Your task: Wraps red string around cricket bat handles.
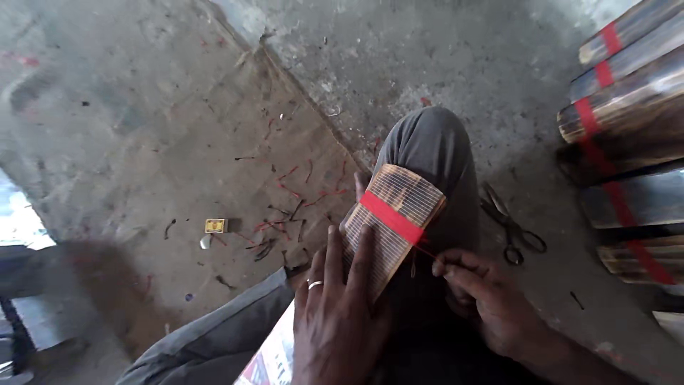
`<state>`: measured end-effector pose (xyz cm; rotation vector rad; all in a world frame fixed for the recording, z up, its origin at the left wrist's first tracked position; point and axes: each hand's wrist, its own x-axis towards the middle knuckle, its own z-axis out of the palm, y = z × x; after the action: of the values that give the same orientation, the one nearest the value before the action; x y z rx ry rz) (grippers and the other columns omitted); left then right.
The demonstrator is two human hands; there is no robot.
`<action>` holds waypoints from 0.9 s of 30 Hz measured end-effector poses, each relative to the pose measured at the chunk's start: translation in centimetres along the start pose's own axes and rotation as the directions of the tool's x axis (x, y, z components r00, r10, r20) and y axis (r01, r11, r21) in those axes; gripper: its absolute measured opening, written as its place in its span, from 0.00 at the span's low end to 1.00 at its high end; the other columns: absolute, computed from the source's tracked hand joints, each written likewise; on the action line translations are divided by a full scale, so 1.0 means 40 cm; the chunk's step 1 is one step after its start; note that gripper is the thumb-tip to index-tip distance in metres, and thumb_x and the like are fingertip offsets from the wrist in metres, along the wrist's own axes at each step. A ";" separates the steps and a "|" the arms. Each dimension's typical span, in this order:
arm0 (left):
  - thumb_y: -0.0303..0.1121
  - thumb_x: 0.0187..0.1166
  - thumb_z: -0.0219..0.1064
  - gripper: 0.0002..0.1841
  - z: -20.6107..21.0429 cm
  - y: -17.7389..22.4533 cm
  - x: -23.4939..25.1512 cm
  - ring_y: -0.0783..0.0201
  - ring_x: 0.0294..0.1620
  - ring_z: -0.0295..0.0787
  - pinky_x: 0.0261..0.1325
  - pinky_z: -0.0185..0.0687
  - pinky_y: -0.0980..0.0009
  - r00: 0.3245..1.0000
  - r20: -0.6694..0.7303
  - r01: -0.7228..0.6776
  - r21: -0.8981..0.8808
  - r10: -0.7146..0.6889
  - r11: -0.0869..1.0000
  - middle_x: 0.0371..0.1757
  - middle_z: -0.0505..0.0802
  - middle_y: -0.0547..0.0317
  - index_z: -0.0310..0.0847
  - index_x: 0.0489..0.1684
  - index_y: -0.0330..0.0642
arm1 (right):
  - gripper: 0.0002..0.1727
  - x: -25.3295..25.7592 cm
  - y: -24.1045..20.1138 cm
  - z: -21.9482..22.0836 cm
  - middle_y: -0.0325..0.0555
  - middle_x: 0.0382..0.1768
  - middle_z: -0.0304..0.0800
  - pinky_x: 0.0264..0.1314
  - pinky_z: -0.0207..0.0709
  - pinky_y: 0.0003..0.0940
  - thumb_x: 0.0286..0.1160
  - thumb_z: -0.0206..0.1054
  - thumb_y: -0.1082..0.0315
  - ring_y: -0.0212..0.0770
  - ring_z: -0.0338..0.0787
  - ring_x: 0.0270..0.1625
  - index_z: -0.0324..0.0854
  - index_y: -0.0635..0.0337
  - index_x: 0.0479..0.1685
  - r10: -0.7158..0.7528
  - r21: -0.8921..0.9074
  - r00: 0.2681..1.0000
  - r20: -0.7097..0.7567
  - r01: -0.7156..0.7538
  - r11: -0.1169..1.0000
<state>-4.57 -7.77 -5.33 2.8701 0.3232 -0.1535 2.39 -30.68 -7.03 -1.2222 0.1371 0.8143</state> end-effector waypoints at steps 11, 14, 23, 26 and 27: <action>0.40 0.58 0.84 0.54 -0.183 -0.115 0.060 0.72 0.54 0.91 0.58 0.92 0.65 0.706 0.629 0.307 -0.687 0.327 0.658 0.63 0.91 0.69 0.56 0.91 0.75 | 0.10 0.027 -0.078 0.084 0.37 0.28 0.82 0.23 0.67 0.18 0.87 0.60 0.65 0.22 0.71 0.21 0.89 0.52 0.49 -0.114 0.107 0.968 0.223 0.092 0.990; 0.46 0.62 0.82 0.44 -0.168 -0.159 0.085 0.70 0.42 0.93 0.45 0.93 0.64 0.709 0.627 0.322 -0.695 0.322 0.642 0.50 0.94 0.69 0.65 0.85 0.78 | 0.10 0.055 -0.076 0.094 0.37 0.25 0.77 0.22 0.67 0.19 0.86 0.61 0.63 0.24 0.70 0.20 0.89 0.50 0.49 -0.048 0.107 0.980 0.191 0.028 0.994; 0.73 0.69 0.62 0.51 -0.081 0.007 -0.011 0.42 0.91 0.59 0.76 0.56 0.26 0.995 -0.088 -0.029 0.221 0.050 0.975 0.94 0.63 0.56 0.56 0.94 0.59 | 0.12 0.136 -0.095 0.139 0.38 0.21 0.69 0.17 0.62 0.20 0.87 0.60 0.61 0.27 0.66 0.16 0.86 0.51 0.57 0.061 0.065 0.992 0.111 -0.068 0.996; 0.62 0.79 0.61 0.43 -0.003 0.020 -0.008 0.52 0.93 0.56 0.79 0.60 0.38 0.987 -0.158 0.020 0.379 0.043 0.925 0.96 0.55 0.62 0.50 0.96 0.65 | 0.11 0.108 -0.074 0.105 0.36 0.21 0.69 0.18 0.64 0.18 0.83 0.64 0.58 0.26 0.67 0.17 0.89 0.46 0.54 0.128 0.044 0.991 0.028 -0.129 0.991; 0.60 0.78 0.62 0.43 0.001 0.017 -0.003 0.54 0.92 0.57 0.78 0.63 0.42 0.985 -0.164 0.021 0.389 0.047 0.921 0.96 0.55 0.63 0.49 0.96 0.67 | 0.10 0.093 -0.063 0.087 0.36 0.21 0.70 0.18 0.65 0.19 0.82 0.65 0.58 0.26 0.68 0.17 0.89 0.45 0.54 0.139 0.056 0.990 0.006 -0.139 0.989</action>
<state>-4.53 -8.44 -5.18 3.2911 0.3380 0.0376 5.47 -26.11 -5.66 -1.1674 0.2442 0.9268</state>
